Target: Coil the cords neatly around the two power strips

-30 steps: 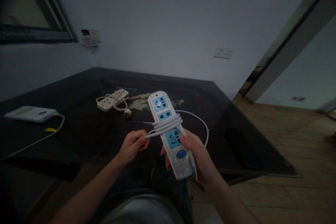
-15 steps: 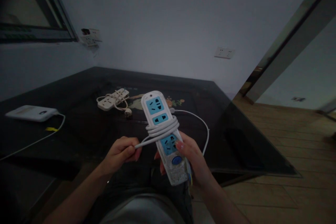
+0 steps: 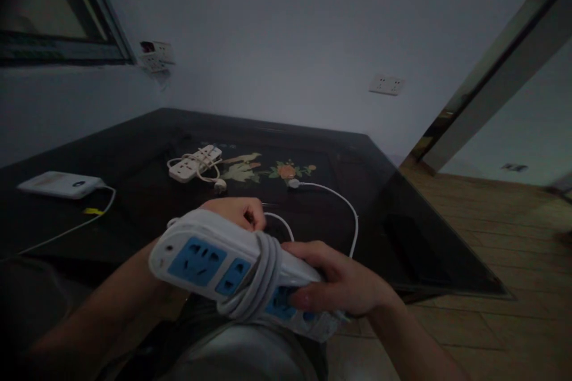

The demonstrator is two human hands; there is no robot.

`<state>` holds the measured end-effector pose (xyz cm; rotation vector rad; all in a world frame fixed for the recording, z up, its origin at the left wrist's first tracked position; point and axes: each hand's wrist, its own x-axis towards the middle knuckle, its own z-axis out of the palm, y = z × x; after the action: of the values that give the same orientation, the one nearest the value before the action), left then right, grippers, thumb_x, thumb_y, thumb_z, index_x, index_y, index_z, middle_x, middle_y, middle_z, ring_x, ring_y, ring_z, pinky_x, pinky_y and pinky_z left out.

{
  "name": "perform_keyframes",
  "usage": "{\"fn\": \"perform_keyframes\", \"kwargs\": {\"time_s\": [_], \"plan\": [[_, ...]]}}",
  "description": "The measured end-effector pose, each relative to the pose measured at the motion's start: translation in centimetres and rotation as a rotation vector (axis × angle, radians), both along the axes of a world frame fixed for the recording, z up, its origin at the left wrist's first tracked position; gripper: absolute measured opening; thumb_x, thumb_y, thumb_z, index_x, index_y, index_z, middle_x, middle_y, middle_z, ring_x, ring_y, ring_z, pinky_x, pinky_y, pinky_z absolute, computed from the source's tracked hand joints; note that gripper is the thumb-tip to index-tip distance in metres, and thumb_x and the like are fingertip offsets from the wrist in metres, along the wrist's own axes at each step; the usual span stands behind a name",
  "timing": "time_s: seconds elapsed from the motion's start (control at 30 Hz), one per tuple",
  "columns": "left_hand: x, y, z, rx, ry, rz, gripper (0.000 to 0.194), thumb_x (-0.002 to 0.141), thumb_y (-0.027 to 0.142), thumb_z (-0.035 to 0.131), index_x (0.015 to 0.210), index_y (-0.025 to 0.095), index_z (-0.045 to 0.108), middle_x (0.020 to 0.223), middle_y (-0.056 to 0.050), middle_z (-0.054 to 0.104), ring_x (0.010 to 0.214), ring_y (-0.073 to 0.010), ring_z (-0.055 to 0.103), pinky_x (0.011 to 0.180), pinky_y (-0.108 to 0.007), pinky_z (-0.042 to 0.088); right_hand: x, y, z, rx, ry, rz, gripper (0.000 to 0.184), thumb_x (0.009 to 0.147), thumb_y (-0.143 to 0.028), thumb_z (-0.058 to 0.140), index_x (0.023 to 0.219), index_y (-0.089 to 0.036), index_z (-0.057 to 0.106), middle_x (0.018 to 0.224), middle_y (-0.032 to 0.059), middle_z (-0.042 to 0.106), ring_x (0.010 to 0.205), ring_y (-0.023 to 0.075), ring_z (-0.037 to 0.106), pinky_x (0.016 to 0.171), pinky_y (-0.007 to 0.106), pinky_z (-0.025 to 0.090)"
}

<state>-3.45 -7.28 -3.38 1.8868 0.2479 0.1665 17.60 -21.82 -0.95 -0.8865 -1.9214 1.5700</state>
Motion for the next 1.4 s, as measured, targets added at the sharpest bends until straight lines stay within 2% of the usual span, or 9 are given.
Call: {"fn": "perform_keyframes", "kwargs": {"time_s": [0.07, 0.13, 0.3, 0.5, 0.63, 0.8, 0.93, 1.13, 1.4], "plan": [[0.6, 0.9, 2.0, 0.084, 0.111, -0.172, 0.032, 0.070, 0.043, 0.070, 0.056, 0.015, 0.063, 0.051, 0.001, 0.058, 0.050, -0.0109, 0.050, 0.050, -0.021, 0.038, 0.1, 0.6, 1.1, 0.062, -0.251, 0.043, 0.043, 0.077, -0.050, 0.062, 0.102, -0.016, 0.068, 0.080, 0.0030, 0.064, 0.072, 0.0156, 0.058, 0.064, 0.024, 0.046], [1.2, 1.3, 3.9, 0.273, 0.196, -0.268, 0.025, 0.079, 0.033, 0.064, 0.061, 0.016, 0.065, 0.058, 0.001, 0.062, 0.056, -0.0100, 0.053, 0.055, -0.019, 0.038, -0.1, 0.9, 2.1, 0.119, -0.487, 0.031, 0.036, 0.079, -0.046, 0.060, 0.097, -0.015, 0.067, 0.079, 0.0034, 0.064, 0.070, 0.0147, 0.056, 0.060, 0.023, 0.044], [2.1, -0.4, 6.4, 0.620, 0.274, -0.276, 0.024, 0.085, 0.029, 0.058, 0.067, 0.017, 0.069, 0.062, 0.000, 0.065, 0.056, -0.0104, 0.054, 0.053, -0.021, 0.035, -1.6, 1.1, 3.2, 0.182, -0.803, 0.056, 0.028, 0.083, -0.039, 0.057, 0.094, -0.014, 0.065, 0.084, 0.0060, 0.068, 0.070, 0.0158, 0.060, 0.059, 0.023, 0.040], [2.0, -2.6, 6.2, 0.984, 0.329, -0.132, 0.023, 0.086, 0.032, 0.057, 0.077, 0.018, 0.072, 0.068, -0.004, 0.069, 0.060, -0.0143, 0.057, 0.053, -0.025, 0.032, -3.0, 1.1, 2.1, 0.346, -0.955, -0.018, 0.030, 0.084, -0.040, 0.054, 0.093, -0.015, 0.066, 0.080, 0.0080, 0.070, 0.067, 0.0176, 0.062, 0.058, 0.025, 0.038], [1.8, -3.5, 5.6, 1.131, 0.370, 0.017, 0.026, 0.090, 0.033, 0.050, 0.087, 0.018, 0.072, 0.078, -0.008, 0.071, 0.069, -0.0189, 0.065, 0.055, -0.026, 0.037, -2.5, 1.4, 0.8, 0.361, -0.989, -0.121, 0.032, 0.084, -0.042, 0.054, 0.094, -0.015, 0.066, 0.080, 0.0094, 0.070, 0.067, 0.0196, 0.064, 0.058, 0.026, 0.038], [1.8, -5.1, 5.0, 1.291, 0.406, 0.137, 0.023, 0.092, 0.023, 0.046, 0.094, 0.012, 0.066, 0.074, -0.011, 0.070, 0.068, -0.0255, 0.068, 0.053, -0.029, 0.042, -1.6, 2.2, -0.6, 0.369, -0.999, -0.214, 0.031, 0.086, -0.042, 0.052, 0.098, -0.017, 0.063, 0.086, 0.0095, 0.071, 0.071, 0.0209, 0.065, 0.059, 0.027, 0.039], [1.8, -6.1, 4.4, 1.308, 0.380, 0.229, 0.022, 0.090, 0.011, 0.042, 0.105, 0.011, 0.058, 0.080, -0.010, 0.070, 0.070, -0.0258, 0.068, 0.055, -0.032, 0.046, -1.0, 2.8, -0.9, 0.348, -1.033, -0.352, 0.032, 0.087, -0.044, 0.050, 0.098, -0.016, 0.062, 0.088, 0.0115, 0.071, 0.072, 0.0221, 0.066, 0.059, 0.027, 0.039], [2.3, -7.0, 2.9, 1.215, 0.429, 0.372, 0.020, 0.091, 0.013, 0.040, 0.107, 0.013, 0.052, 0.085, -0.011, 0.070, 0.075, -0.0269, 0.069, 0.057, -0.032, 0.049, -0.5, 2.6, -1.1, 0.333, -0.951, -0.435, 0.029, 0.087, -0.042, 0.051, 0.095, -0.016, 0.061, 0.087, 0.0106, 0.071, 0.075, 0.0220, 0.066, 0.062, 0.027, 0.040], [1.5, -8.3, 1.1, 0.892, 0.454, 0.539, 0.030, 0.099, 0.028, 0.023, 0.103, 0.015, 0.050, 0.082, -0.009, 0.069, 0.072, -0.0237, 0.068, 0.061, -0.032, 0.048, -0.4, 2.0, -1.5, 0.358, -0.847, -0.483, 0.027, 0.087, -0.042, 0.050, 0.094, -0.017, 0.061, 0.086, 0.0086, 0.071, 0.079, 0.0227, 0.065, 0.064, 0.027, 0.037]]}}
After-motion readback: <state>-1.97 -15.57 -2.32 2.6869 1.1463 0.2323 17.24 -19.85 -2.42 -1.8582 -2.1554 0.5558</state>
